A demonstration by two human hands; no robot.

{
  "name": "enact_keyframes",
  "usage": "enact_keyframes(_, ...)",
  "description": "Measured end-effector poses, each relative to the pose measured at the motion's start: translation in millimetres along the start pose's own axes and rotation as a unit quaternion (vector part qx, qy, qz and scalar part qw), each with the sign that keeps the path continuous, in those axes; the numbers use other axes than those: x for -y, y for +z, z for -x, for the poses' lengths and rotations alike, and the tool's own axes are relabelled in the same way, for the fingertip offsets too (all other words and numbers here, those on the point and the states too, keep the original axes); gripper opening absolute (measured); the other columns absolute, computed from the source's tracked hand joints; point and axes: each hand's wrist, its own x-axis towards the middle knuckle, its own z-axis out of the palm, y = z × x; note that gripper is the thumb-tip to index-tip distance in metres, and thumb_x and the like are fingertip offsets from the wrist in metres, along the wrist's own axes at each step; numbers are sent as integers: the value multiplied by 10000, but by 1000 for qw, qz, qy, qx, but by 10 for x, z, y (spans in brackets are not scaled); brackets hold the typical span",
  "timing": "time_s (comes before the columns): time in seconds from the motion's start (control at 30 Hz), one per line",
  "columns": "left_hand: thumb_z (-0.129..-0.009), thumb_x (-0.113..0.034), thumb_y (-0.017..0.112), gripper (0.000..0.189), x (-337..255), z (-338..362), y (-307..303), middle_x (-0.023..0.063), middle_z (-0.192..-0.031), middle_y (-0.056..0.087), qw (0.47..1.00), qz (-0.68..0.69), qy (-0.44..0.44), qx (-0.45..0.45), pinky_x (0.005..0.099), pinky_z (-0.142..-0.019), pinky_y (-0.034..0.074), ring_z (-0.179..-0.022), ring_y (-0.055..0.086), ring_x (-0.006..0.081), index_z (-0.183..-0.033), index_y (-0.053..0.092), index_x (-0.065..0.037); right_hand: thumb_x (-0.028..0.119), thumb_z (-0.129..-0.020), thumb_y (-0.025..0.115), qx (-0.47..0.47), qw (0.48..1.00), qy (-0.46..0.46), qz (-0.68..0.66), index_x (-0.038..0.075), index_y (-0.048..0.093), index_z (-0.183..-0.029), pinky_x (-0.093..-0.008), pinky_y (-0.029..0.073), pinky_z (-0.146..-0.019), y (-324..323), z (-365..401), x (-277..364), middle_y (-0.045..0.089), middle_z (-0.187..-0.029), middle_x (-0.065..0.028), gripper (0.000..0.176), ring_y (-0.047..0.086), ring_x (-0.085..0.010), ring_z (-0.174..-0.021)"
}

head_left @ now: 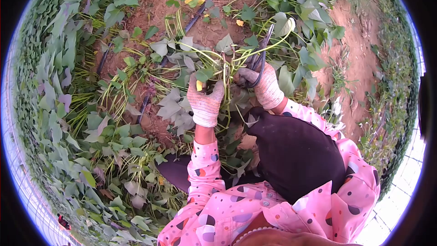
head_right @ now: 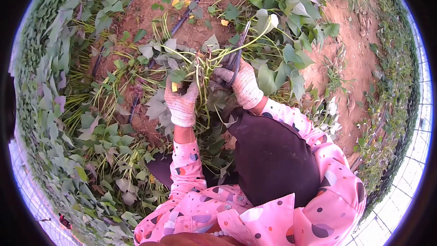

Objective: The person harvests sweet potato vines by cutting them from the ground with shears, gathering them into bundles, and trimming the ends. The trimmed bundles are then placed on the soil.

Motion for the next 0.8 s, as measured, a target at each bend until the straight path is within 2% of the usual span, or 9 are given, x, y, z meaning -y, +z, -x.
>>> enact_keyframes(0.13, -725, -40, 698, 257, -126, 17, 7, 41, -820, 630, 998, -48, 14, -25, 278, -671, 465, -695, 543, 124, -955, 593, 5, 109, -765, 732, -5, 1000, 4, -14, 9, 575, -1002, -251, 491, -613, 18, 31, 38, 619, -815, -26, 301, 584, -104, -674)
enact_keyframes(0.27, -752, -109, 709, 207, -35, 2, -37, 43, -752, 604, 995, -63, 31, -65, 280, -624, 453, -638, 494, 124, -856, 574, 8, 109, -768, 732, -11, 1000, -15, 6, 8, 577, -1008, -253, 490, -609, -6, 12, -11, 620, -813, -27, 303, 583, -106, -670)
enact_keyframes(0.37, -756, -116, 705, 208, -83, 21, -34, 44, -729, 595, 994, -99, -27, -48, 292, -604, 449, -620, 481, 131, -831, 562, 14, 101, -770, 732, 4, 1000, -4, -29, 7, 579, -1009, -253, 489, -602, -13, 3, -25, 620, -814, -27, 299, 583, -107, -662)
enact_keyframes(0.47, -753, -107, 707, 309, -250, 34, 73, 83, -885, 650, 994, 112, 13, 14, 304, -777, 494, -816, 600, 162, -1012, 622, 40, 92, -774, 731, -2, 999, -7, -43, 7, 583, -1013, -247, 484, -587, 15, 20, 5, 622, -807, -28, 294, 579, -104, -642)
enact_keyframes(0.5, -727, -84, 745, 435, -173, 27, 42, 99, -1010, 647, 996, 52, 54, 49, 324, -877, 478, -958, 608, 188, -1125, 610, 31, 88, -776, 729, 2, 999, -2, -49, 6, 584, -1015, -243, 480, -575, 21, 30, 21, 624, -799, -27, 291, 576, -100, -633)
enact_keyframes(0.67, -640, -52, 822, 532, -103, -1, 92, 107, -1075, 615, 992, 54, 84, 83, 351, -873, 476, -977, 594, 215, -1122, 601, -5, 82, -786, 718, 1, 1000, 10, -26, 15, 597, -1010, -228, 466, -540, 57, 81, 112, 635, -769, -22, 264, 574, -90, -620)
enact_keyframes(0.73, -618, -131, 848, 580, -139, -30, 87, 127, -1045, 601, 968, -71, 224, 88, 374, -842, 485, -954, 585, 268, -1124, 592, -13, 91, -788, 715, -4, 1000, 3, -14, 18, 602, -1010, -229, 469, -554, 57, 96, 122, 637, -781, -21, 259, 574, -89, -628)
enact_keyframes(0.77, -573, -168, 855, 632, -212, -32, 92, 140, -1114, 544, 953, -145, 249, 94, 406, -862, 467, -997, 554, 304, -1129, 589, -26, 97, -788, 715, 5, 1000, -2, -19, 19, 601, -1017, -233, 472, -564, 50, 98, 122, 638, -791, -22, 268, 575, -89, -632)
enact_keyframes(0.8, -573, -168, 855, 632, -243, -20, 104, 140, -1114, 544, 953, -143, 250, 96, 406, -862, 467, -997, 554, 304, -1129, 589, -26, 103, -788, 715, 15, 1000, -7, -24, 21, 600, -1025, -236, 475, -574, 46, 102, 123, 639, -800, -24, 276, 575, -88, -636)
